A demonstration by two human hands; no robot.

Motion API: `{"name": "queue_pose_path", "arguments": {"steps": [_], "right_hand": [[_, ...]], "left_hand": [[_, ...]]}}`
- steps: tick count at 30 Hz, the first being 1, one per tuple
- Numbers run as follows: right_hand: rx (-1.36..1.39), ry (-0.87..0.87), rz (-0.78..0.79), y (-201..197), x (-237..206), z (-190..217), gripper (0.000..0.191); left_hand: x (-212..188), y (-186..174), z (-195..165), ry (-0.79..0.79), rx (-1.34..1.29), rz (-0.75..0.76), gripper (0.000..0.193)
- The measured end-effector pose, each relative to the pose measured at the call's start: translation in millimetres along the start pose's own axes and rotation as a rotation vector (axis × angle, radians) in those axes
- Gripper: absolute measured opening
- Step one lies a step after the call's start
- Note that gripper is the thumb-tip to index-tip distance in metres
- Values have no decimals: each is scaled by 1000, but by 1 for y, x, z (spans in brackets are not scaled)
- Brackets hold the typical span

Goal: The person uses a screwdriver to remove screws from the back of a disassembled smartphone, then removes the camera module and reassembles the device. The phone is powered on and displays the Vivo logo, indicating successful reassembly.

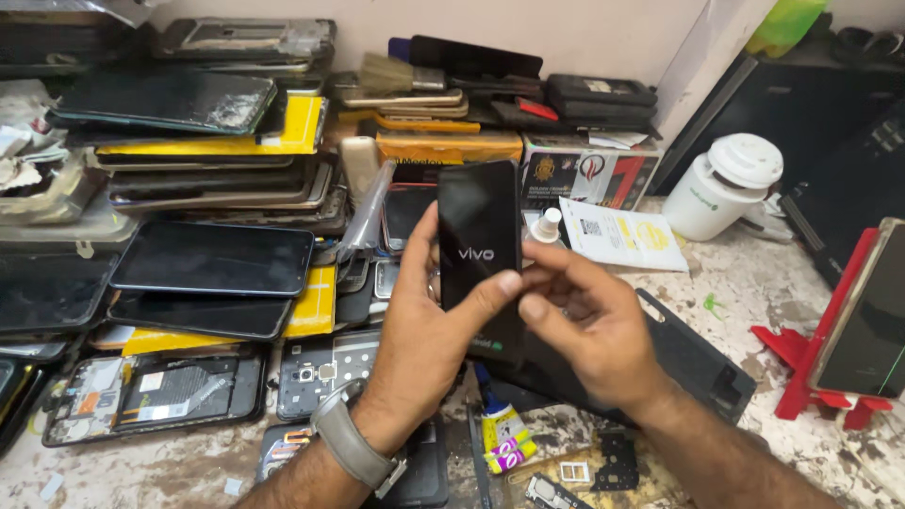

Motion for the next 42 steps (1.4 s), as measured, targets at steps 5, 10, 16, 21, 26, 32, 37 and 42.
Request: {"name": "queue_pose_path", "arguments": {"steps": [5, 10, 16, 21, 26, 32, 37, 42], "right_hand": [[-10, 40, -100, -11, 12, -9, 38], [93, 52, -95, -12, 13, -7, 32], [116, 14, -153, -12, 10, -7, 19], [121, 3, -163, -13, 10, -6, 17], [135, 14, -180, -12, 11, -6, 17], [140, 4, -186, -13, 13, -8, 17], [149, 16, -187, -14, 13, -11, 16], [144, 23, -179, -15, 12, -10, 16]], "left_hand": [[6, -15, 9, -100, -56, -115, 58], [5, -18, 3, 108, 38, -17, 46], [3, -13, -1, 72, 84, -15, 47], [3, -10, -5, 74, 93, -13, 47], [4, -8, -7, 83, 60, -11, 47], [4, -7, -6, 47, -12, 4, 48], [4, -8, -5, 42, 3, 2, 48], [5, -7, -5, 30, -5, 4, 48]]}}
Point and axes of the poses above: each hand's wrist, its own x-axis towards the middle knuckle, its own y-axis out of the palm, z = x × y, the point moved 3 cm from there along x, towards the middle knuckle, and after that the axes turned 3 degrees about z, right-handed, at the moved point
